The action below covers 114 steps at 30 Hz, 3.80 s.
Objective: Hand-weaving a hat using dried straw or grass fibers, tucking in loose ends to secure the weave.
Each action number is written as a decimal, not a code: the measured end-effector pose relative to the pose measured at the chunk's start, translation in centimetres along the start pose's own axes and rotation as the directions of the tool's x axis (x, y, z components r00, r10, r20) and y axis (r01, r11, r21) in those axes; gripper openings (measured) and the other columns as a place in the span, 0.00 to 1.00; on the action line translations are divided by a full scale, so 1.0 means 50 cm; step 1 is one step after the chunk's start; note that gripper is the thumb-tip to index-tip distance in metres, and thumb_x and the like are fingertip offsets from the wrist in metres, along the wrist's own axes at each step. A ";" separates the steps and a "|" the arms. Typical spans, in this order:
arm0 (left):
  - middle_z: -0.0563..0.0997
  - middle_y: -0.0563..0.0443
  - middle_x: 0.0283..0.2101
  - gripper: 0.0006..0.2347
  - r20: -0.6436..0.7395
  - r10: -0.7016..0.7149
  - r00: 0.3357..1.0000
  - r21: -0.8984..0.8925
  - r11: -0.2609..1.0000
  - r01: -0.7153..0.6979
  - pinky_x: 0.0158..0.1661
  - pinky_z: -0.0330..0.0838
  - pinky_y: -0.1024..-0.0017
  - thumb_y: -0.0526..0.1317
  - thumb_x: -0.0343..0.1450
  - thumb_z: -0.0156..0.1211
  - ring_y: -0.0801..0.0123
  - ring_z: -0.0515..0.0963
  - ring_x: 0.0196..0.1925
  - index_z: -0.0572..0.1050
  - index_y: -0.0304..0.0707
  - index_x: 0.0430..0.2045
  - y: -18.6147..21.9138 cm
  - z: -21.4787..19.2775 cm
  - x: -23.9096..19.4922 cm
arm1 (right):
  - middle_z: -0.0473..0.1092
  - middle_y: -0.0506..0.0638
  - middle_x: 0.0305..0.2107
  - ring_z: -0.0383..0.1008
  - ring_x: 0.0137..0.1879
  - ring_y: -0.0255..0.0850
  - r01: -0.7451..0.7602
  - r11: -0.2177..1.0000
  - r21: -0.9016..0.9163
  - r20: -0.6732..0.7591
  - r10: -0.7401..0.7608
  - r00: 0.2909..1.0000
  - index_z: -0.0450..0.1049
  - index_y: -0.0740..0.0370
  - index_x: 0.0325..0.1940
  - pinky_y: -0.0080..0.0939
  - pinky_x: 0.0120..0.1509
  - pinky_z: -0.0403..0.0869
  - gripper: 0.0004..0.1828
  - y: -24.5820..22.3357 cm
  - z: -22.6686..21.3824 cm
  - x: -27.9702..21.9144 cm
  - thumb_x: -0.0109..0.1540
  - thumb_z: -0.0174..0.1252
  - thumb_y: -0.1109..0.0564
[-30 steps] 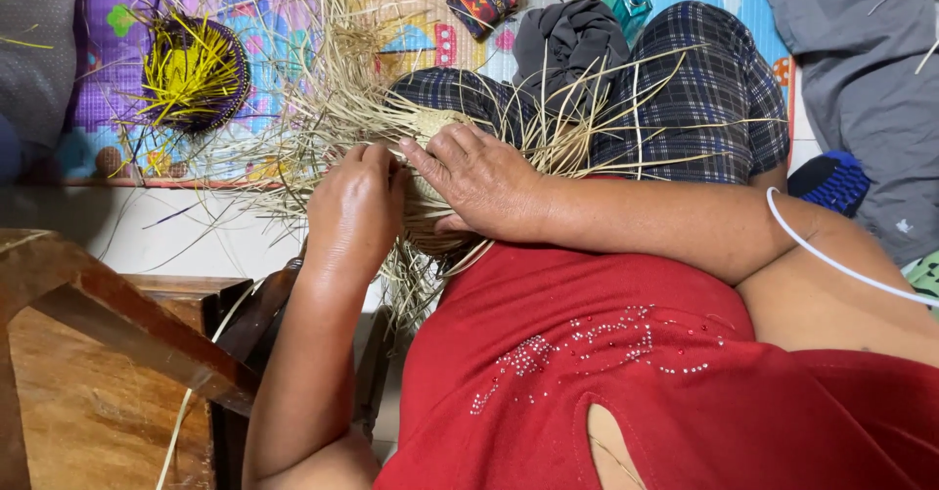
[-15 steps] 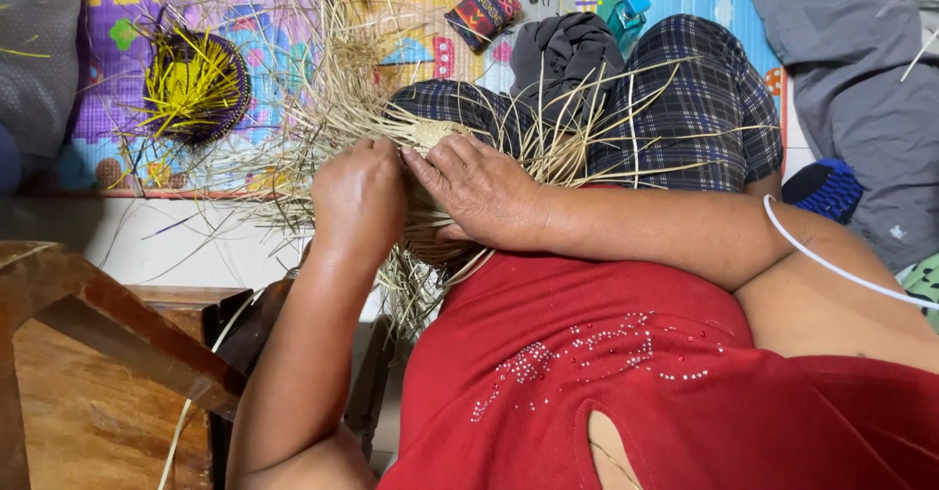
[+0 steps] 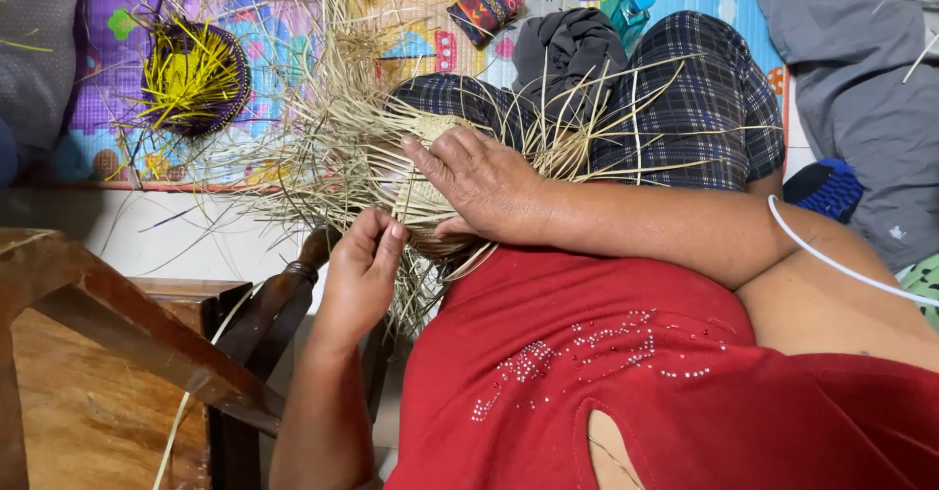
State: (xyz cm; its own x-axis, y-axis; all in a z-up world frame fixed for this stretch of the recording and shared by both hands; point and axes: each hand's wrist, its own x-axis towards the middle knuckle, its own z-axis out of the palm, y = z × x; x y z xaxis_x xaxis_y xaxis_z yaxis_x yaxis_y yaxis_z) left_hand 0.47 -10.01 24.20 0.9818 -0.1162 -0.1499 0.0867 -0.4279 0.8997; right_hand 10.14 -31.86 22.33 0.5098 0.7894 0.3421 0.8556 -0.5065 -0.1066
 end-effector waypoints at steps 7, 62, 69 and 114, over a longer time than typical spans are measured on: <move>0.66 0.61 0.21 0.08 -0.157 -0.092 0.983 -0.311 0.950 0.040 0.28 0.57 0.79 0.33 0.78 0.53 0.79 0.62 0.26 0.72 0.36 0.27 -0.082 0.029 0.005 | 0.62 0.61 0.44 0.66 0.56 0.59 0.002 0.998 0.058 0.009 -0.003 1.000 0.49 0.75 0.75 0.56 0.66 0.69 0.68 0.002 -0.013 -0.004 0.47 0.76 0.34; 0.60 0.51 0.22 0.07 -0.269 0.223 0.937 -0.834 0.433 -0.342 0.28 0.53 0.73 0.33 0.73 0.54 0.72 0.56 0.25 0.65 0.36 0.24 -0.080 0.103 0.019 | 0.62 0.62 0.53 0.59 0.64 0.60 -0.066 0.830 0.553 0.463 -0.240 0.853 0.79 0.53 0.48 0.68 0.67 0.58 0.10 0.078 -0.119 0.119 0.62 0.59 0.60; 0.71 0.50 0.32 0.03 -0.065 0.145 0.987 -0.887 0.444 -0.124 0.37 0.59 0.76 0.32 0.74 0.49 0.73 0.63 0.32 0.68 0.36 0.30 -0.084 0.073 -0.001 | 0.67 0.51 0.54 0.60 0.63 0.52 0.078 0.920 0.384 0.384 -0.236 0.893 0.81 0.50 0.40 0.59 0.66 0.57 0.15 0.075 -0.094 0.122 0.49 0.68 0.56; 0.69 0.49 0.25 0.09 -0.187 0.356 0.916 -0.547 0.736 -0.398 0.32 0.62 0.70 0.32 0.76 0.52 0.70 0.65 0.29 0.69 0.33 0.22 -0.131 0.097 -0.011 | 0.69 0.47 0.32 0.72 0.44 0.48 0.217 0.929 0.300 0.360 -0.320 0.876 0.77 0.49 0.35 0.57 0.44 0.72 0.09 0.016 -0.002 0.170 0.57 0.67 0.47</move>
State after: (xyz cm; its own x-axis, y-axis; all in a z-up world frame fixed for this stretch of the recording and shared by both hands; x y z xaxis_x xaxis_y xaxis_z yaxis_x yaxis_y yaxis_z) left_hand -1.45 -11.51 16.40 0.9615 -0.0910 0.2592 -0.2342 0.2219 0.9465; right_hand 15.14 -25.61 25.26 0.2047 0.9788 -0.0018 0.9321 -0.1955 -0.3050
